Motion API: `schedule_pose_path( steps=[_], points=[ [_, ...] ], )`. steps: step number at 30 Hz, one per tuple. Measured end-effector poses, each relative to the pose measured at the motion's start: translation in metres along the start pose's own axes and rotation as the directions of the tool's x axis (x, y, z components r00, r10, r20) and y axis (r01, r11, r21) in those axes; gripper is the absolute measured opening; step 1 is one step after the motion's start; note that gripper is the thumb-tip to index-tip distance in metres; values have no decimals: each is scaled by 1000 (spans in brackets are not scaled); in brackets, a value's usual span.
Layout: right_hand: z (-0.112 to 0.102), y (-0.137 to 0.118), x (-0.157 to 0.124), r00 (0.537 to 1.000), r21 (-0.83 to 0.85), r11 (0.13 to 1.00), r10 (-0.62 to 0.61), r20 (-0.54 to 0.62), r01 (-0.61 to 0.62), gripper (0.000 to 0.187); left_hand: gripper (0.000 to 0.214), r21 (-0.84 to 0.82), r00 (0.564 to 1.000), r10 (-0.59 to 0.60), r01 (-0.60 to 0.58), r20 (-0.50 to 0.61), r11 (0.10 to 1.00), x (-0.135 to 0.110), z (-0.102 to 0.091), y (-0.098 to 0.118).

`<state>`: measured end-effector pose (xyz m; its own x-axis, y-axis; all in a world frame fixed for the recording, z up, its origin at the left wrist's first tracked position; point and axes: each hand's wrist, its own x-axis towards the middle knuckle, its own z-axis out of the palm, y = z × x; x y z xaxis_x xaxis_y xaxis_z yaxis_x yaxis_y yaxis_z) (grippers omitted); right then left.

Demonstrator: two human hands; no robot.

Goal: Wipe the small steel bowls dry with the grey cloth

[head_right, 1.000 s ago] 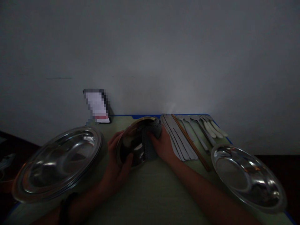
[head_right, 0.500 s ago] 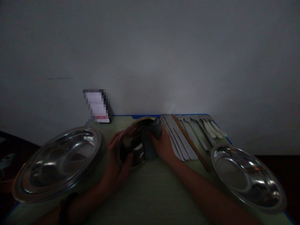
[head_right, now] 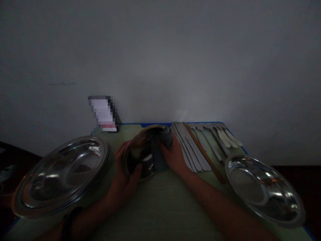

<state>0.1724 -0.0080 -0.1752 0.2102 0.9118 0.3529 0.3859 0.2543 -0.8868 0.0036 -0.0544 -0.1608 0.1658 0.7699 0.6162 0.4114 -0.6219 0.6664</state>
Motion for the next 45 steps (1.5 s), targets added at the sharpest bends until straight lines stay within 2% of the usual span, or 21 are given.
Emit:
schedule_pose_path(
  steps=[2, 5, 7, 9, 11, 13, 15, 16, 18, 20, 23, 25, 26, 28, 31, 35, 37, 39, 41, 43, 45],
  points=[
    [2, 1, -1, 1000, -63, 998, 17, -6, -17, 35, 65, -144, 986, -167, 169, 26, 975, 1, 1, -2],
    [3, 2, -2, 1000, -155, 988, 21, -23, -24, 33, 71, -318, 920, -383, 388, 82, 865, 4, 2, -5],
    [1, 2, 0, 998, -217, 976, -39, -48, 27, 33, 71, -345, 911, -403, 407, 87, 846, 6, 2, -6],
    [-6, -2, 5, 979, -308, 937, -193, -69, 163, 35, 68, -361, 929, -355, 368, 102, 857, 7, 2, -7],
    [-15, -11, 12, 907, -413, 833, -419, -34, 369, 35, 65, -396, 940, -310, 342, 144, 852, 7, 1, -7],
    [-24, -22, 17, 793, -483, 677, -606, 62, 555, 32, 63, -429, 939, -295, 343, 177, 835, 6, 1, -6],
    [-29, -30, 20, 710, -513, 565, -692, 132, 646, 29, 63, -449, 933, -303, 358, 192, 819, 6, 1, -5],
    [-30, -33, 20, 700, -519, 548, -699, 145, 656, 28, 62, -456, 931, -311, 366, 193, 812, 7, 1, -4],
    [-30, -33, 19, 739, -517, 589, -659, 138, 622, 25, 62, -465, 924, -339, 382, 176, 799, 8, 1, -2],
    [-27, -28, 17, 810, -489, 678, -575, 110, 548, 23, 61, -468, 900, -414, 428, 138, 773, 10, 1, -1],
    [-17, -18, 12, 899, -386, 826, -437, 19, 409, 23, 60, -455, 813, -579, 538, 59, 709, 14, 0, -1],
    [-7, -13, 6, 949, -275, 920, -307, -69, 278, 23, 61, -457, 779, -626, 549, -23, 700, 16, -1, 0],
    [-2, -11, 3, 970, -218, 956, -222, -103, 195, 22, 63, -462, 780, -622, 529, -64, 712, 17, -1, 0],
    [7, -8, -3, 992, -115, 991, -84, -94, 73, 24, 66, -467, 807, -579, 469, -119, 750, 17, 0, 1],
    [15, -4, -7, 997, -38, 999, -8, -80, 5, 28, 66, -431, 867, -491, 410, -91, 804, 15, 4, 2],
    [10, 0, -1, 993, -68, 997, -45, -110, 37, 30, 61, -398, 913, -407, 366, -22, 841, 12, 7, 2],
    [0, -2, 7, 985, -110, 987, -132, -111, 120, 26, 57, -430, 908, -418, 384, 16, 817, 10, 6, 2],
    [-12, -9, 16, 962, -177, 955, -257, -92, 238, 22, 48, -492, 883, -464, 435, 69, 754, 9, 4, 2],
    [-26, -22, 24, 927, -265, 896, -374, -16, 357, 20, 44, -547, 873, -479, 445, 88, 709, 8, 3, 2],
    [-37, -38, 29, 876, -305, 823, -472, 103, 479, 24, 46, -562, 901, -432, 372, 28, 739, 10, 1, 3],
    [-45, -54, 32, 829, -342, 757, -533, 170, 556, 31, 52, -550, 934, -353, 270, -48, 790, 17, -2, 7]
  ],
)
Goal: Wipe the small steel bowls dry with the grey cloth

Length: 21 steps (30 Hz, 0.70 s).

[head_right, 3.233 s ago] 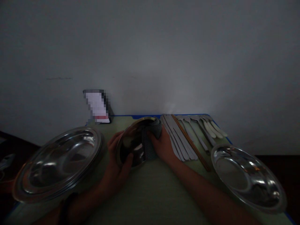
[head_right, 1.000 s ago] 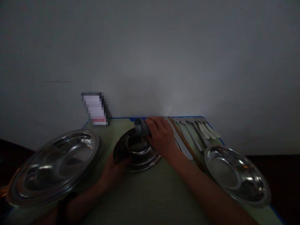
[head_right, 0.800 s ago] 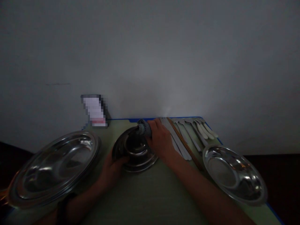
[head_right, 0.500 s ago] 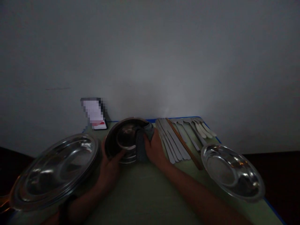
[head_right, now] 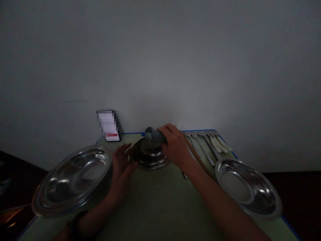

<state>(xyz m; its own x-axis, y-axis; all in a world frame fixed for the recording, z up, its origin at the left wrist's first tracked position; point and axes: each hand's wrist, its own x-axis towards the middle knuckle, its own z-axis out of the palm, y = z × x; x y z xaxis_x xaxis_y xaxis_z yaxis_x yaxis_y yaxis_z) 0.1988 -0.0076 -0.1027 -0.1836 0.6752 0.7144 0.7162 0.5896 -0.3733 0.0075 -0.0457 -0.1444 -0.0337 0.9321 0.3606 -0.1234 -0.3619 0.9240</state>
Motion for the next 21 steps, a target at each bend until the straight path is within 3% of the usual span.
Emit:
schedule_pose_path(
  steps=[2, 5, 7, 10, 13, 15, 19, 21],
  points=[
    [-9, -7, 10, 995, -19, 996, -82, 49, 83, 38, 52, 17, 998, 60, -61, 30, 998, 10, 1, 15],
    [-18, -13, 28, 980, 35, 986, -165, 109, 162, 42, 39, 200, 982, -12, -26, 189, 979, 34, 3, 48],
    [-25, -14, 42, 978, 67, 982, -185, 97, 179, 38, 40, 436, 939, -61, -100, 339, 894, 53, 3, 71],
    [-36, -15, 60, 980, 69, 977, -201, 14, 199, 33, 39, 602, 868, -113, -235, 484, 763, 77, 0, 97],
    [-44, -17, 67, 980, 68, 982, -170, -100, 177, 30, 33, 726, 871, -272, -130, 409, 675, 88, -3, 111],
    [-46, -19, 68, 984, 93, 985, -136, -119, 147, 22, 33, 779, 891, -290, -104, 349, 619, 88, -2, 117],
    [-44, -22, 66, 994, 121, 989, -77, -83, 87, 12, 32, 849, 908, -138, -304, 396, 433, 83, 2, 132],
    [-43, -23, 66, 993, 83, 994, -60, -97, 68, 15, 33, 851, 893, -142, -342, 426, 399, 81, 4, 139]
  ],
)
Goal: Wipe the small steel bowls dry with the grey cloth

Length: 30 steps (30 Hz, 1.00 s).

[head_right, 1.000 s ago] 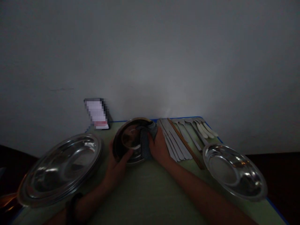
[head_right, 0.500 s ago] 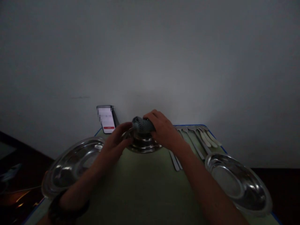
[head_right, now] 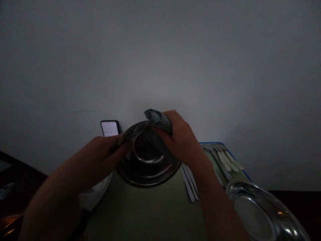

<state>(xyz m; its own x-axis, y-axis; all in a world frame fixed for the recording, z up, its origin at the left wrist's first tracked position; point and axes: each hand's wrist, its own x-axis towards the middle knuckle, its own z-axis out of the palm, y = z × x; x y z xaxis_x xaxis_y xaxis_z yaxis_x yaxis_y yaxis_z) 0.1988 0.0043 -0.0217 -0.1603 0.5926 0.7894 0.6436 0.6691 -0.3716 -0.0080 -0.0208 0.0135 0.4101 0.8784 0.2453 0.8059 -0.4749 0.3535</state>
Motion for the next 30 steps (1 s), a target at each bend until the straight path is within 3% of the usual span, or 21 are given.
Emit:
schedule_pose_path(
  steps=[5, 30],
  points=[
    [6, -1, 0, 1000, -93, 996, -2, 13, 3, 21, 32, 73, 1000, -22, 22, 6, 997, -1, -2, 3],
    [7, -4, 0, 992, -81, 996, -13, 126, 24, 21, 31, 90, 997, -48, 43, 62, 995, 0, 4, 2]
  ],
)
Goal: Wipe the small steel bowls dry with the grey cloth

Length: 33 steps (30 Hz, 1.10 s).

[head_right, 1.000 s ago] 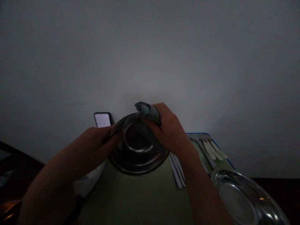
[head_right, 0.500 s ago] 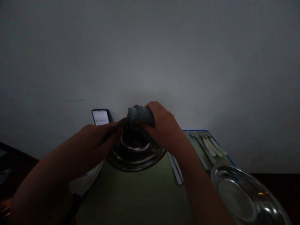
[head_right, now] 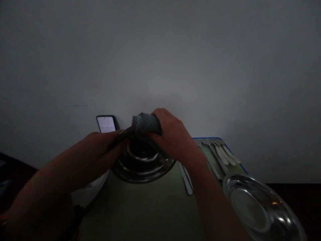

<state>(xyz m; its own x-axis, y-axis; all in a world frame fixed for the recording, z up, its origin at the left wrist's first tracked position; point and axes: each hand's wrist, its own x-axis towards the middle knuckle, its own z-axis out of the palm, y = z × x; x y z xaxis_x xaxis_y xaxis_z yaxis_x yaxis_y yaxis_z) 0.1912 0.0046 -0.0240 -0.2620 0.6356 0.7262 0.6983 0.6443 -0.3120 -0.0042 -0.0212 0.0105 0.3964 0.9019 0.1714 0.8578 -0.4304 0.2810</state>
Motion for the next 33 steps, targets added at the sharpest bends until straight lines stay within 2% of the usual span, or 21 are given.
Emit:
schedule_pose_path(
  steps=[13, 20, 33],
  points=[
    [1, 0, 0, 999, 7, 1000, -12, 32, 12, 20, 34, 16, 999, -14, 13, 33, 1000, 2, 2, 2],
    [1, 0, 2, 998, 17, 1000, -15, 61, 14, 20, 34, 71, 995, -11, 4, 102, 998, 3, -1, 4],
    [3, 1, 2, 1000, 56, 998, -14, 7, 14, 23, 33, 84, 997, 10, -17, 76, 996, 2, -5, 4]
  ],
)
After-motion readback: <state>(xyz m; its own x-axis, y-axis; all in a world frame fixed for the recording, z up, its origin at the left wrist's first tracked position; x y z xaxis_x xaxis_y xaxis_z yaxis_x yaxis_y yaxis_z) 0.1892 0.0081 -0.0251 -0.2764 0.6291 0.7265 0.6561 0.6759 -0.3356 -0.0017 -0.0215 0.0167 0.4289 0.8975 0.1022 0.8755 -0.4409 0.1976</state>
